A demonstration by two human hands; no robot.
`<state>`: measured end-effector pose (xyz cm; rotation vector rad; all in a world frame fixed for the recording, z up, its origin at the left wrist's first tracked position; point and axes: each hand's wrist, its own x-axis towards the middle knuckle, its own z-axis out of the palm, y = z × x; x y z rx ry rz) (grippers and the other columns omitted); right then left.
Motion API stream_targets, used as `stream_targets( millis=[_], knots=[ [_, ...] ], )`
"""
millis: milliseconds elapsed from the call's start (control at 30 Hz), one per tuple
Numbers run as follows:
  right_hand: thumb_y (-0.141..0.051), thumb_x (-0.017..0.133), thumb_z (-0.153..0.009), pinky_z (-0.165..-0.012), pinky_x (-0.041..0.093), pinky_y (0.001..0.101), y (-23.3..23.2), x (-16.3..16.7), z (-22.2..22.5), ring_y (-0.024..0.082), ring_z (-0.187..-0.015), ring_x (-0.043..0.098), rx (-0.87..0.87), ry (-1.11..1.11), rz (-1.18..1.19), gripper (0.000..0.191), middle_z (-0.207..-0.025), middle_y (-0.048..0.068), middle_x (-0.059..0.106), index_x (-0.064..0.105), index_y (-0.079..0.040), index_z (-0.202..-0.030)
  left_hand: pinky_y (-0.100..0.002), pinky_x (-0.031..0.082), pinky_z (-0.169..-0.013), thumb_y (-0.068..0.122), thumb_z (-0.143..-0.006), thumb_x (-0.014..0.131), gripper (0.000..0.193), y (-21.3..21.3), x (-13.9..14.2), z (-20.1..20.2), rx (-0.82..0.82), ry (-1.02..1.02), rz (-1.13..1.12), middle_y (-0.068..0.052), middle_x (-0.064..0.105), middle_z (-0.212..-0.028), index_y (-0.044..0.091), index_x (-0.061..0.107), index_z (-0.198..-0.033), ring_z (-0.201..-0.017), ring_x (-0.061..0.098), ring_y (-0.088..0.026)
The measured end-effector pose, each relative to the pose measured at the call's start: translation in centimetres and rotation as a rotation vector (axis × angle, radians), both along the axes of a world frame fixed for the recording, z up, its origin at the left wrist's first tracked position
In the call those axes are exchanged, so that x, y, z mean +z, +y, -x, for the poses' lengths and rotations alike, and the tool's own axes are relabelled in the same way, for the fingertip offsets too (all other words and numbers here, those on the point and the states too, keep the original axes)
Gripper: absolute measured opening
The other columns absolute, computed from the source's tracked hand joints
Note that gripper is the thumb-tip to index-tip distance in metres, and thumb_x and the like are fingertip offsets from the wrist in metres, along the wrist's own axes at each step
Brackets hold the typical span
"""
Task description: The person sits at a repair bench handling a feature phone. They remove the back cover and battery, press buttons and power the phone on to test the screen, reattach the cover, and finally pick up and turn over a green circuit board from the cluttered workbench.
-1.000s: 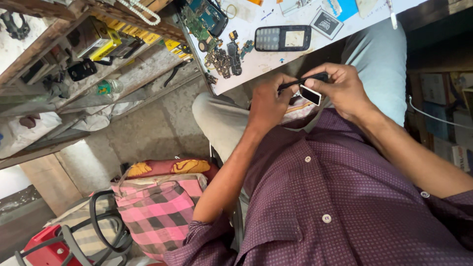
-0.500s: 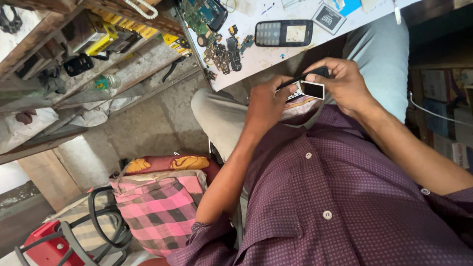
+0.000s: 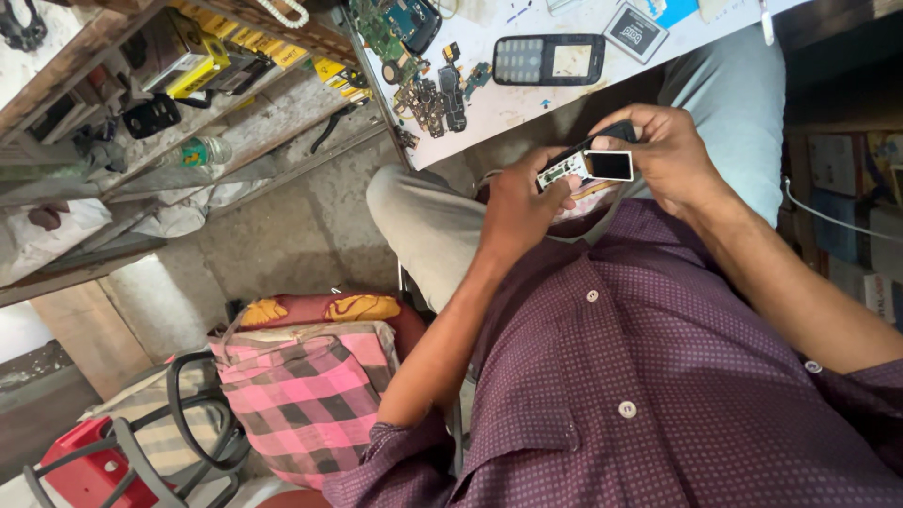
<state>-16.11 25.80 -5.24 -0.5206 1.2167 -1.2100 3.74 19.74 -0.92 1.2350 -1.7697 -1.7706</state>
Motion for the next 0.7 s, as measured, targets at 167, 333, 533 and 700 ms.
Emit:
stream_targets(
  millis=[167, 333, 533, 700],
  knots=[
    [0.0, 0.073, -0.096, -0.071, 0.058, 0.0224, -1.0, 0.9, 1.1, 0.01, -0.081, 0.07, 0.012, 0.053, 0.049, 0.016, -0.094, 0.006, 0.073, 0.066, 0.001, -0.11, -0.026, 0.055, -0.059, 0.015, -0.094, 0.078, 0.034, -0.3, 0.3, -0.5, -0.05, -0.069, -0.066, -0.013, 0.076, -0.089, -0.004, 0.069, -0.121, -0.07, 0.069, -0.014],
    [-0.001, 0.071, -0.099, -0.07, 0.059, 0.0243, -2.3, 2.9, 2.1, 0.011, -0.081, 0.07, 0.068, 0.113, 0.086, 0.02, -0.097, 0.007, 0.072, 0.063, 0.001, -0.118, -0.026, 0.06, -0.068, 0.013, -0.101, 0.063, 0.038, -0.5, -0.8, -1.0, 0.041, 0.216, -0.316, -0.012, 0.076, -0.104, -0.005, 0.059, -0.134, -0.083, 0.076, -0.015],
    [-0.013, 0.06, -0.108, -0.076, 0.063, 0.0284, -3.1, 3.5, 1.7, 0.01, -0.091, 0.068, -0.077, 0.002, 0.173, 0.019, -0.107, 0.004, 0.068, 0.053, -0.006, -0.126, -0.031, 0.063, -0.077, 0.0, -0.101, 0.059, 0.037, 0.6, -2.3, 0.4, 0.28, 0.419, -0.351, -0.022, 0.073, -0.107, -0.017, 0.052, -0.134, -0.087, 0.076, -0.024],
    [-0.015, 0.058, -0.112, -0.09, 0.063, 0.0302, -2.4, 2.8, 2.6, 0.013, -0.098, 0.07, -0.032, 0.013, 0.211, 0.021, -0.11, 0.008, 0.069, 0.064, 0.002, -0.123, -0.032, 0.062, -0.077, -0.001, -0.102, 0.057, 0.046, 1.2, -3.1, 1.2, 0.31, 0.526, -0.383, -0.021, 0.071, -0.108, -0.012, 0.043, -0.144, -0.091, 0.076, -0.027]
  ],
)
